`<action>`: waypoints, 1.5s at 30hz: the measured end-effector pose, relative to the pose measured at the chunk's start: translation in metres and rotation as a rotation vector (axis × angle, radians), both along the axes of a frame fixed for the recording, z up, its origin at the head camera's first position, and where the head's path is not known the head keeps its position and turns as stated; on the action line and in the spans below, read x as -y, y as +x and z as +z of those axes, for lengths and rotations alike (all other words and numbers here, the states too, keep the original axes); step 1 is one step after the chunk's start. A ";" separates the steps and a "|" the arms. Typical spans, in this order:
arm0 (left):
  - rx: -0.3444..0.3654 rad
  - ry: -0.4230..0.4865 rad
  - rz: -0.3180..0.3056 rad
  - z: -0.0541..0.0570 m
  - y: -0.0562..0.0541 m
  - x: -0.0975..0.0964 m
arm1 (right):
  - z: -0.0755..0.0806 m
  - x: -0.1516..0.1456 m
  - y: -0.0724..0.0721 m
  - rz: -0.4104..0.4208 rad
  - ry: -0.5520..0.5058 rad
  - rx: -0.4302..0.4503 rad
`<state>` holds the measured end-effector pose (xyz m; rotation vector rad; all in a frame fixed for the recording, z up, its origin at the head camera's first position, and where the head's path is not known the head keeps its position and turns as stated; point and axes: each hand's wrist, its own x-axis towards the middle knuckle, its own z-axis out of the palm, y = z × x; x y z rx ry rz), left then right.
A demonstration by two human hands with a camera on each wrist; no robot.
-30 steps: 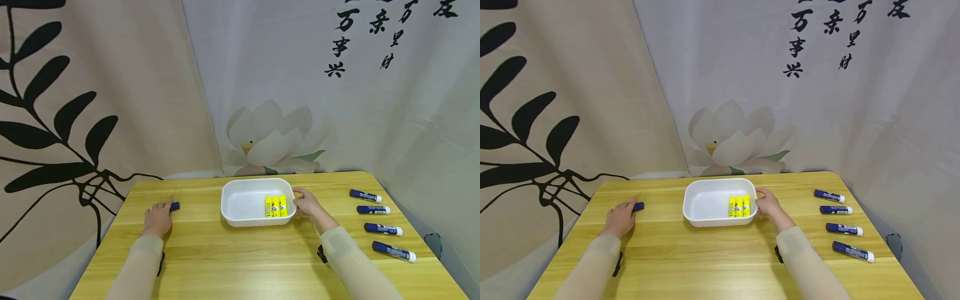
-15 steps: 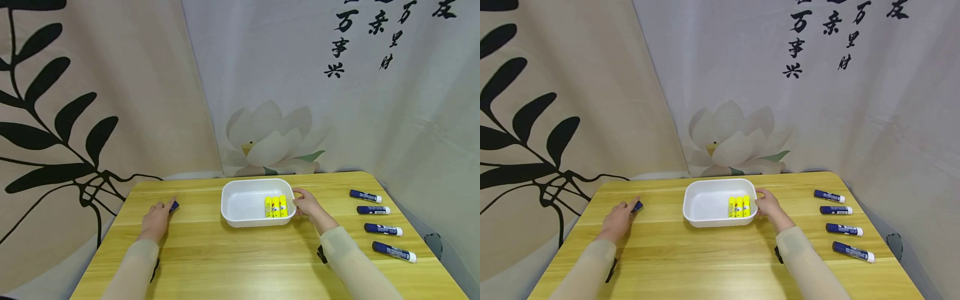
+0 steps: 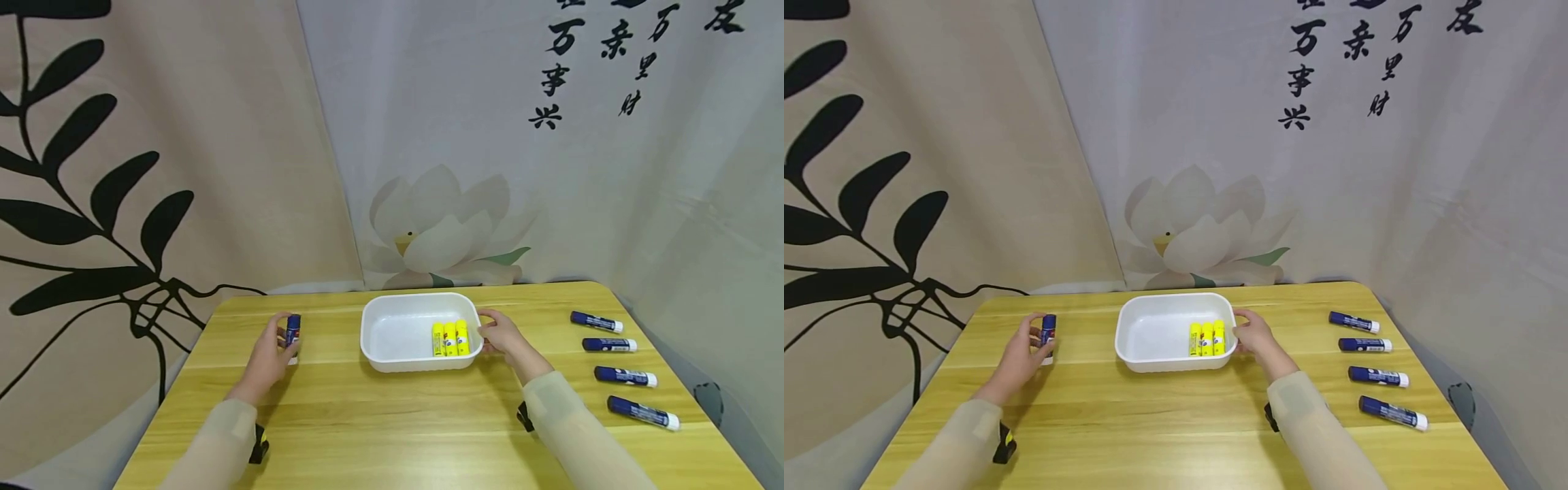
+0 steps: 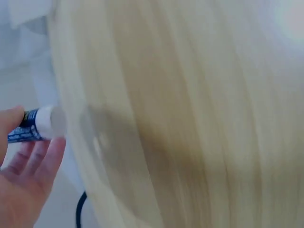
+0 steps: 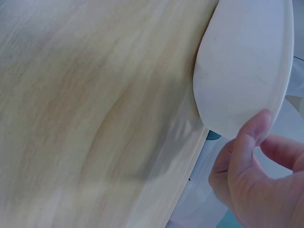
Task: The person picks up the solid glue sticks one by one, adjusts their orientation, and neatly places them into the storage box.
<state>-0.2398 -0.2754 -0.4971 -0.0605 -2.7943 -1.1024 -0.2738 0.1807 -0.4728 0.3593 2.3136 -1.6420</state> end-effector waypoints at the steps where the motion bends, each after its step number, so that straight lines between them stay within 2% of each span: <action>1: 0.024 0.099 0.021 0.000 -0.001 -0.003 | 0.000 0.000 0.000 0.002 0.001 0.001; 4: 0.075 0.339 0.082 0.000 0.000 -0.010 | 0.000 0.001 -0.001 0.005 0.001 0.004; 6: 0.103 0.432 0.104 0.001 0.000 -0.015 | 0.001 0.001 0.000 0.010 -0.001 0.004; 8: 0.128 0.474 0.119 0.003 0.000 -0.020 | 0.001 0.001 0.000 0.009 -0.005 0.003; 12: 0.172 0.496 0.138 0.006 -0.001 -0.028 | 0.002 0.001 0.000 0.009 -0.012 -0.003; 17: 0.194 0.470 0.139 0.013 -0.005 -0.040 | 0.001 0.000 0.000 0.012 -0.008 -0.003; 26: 0.208 0.483 0.110 0.020 -0.014 -0.071 | 0.001 -0.001 -0.001 0.008 -0.006 0.001; 38: 0.226 0.562 0.090 0.029 -0.021 -0.103 | 0.000 0.000 -0.001 0.006 -0.011 0.007; 45: 0.207 0.539 0.082 0.035 -0.025 -0.127 | -0.003 -0.001 0.000 0.013 -0.021 -0.002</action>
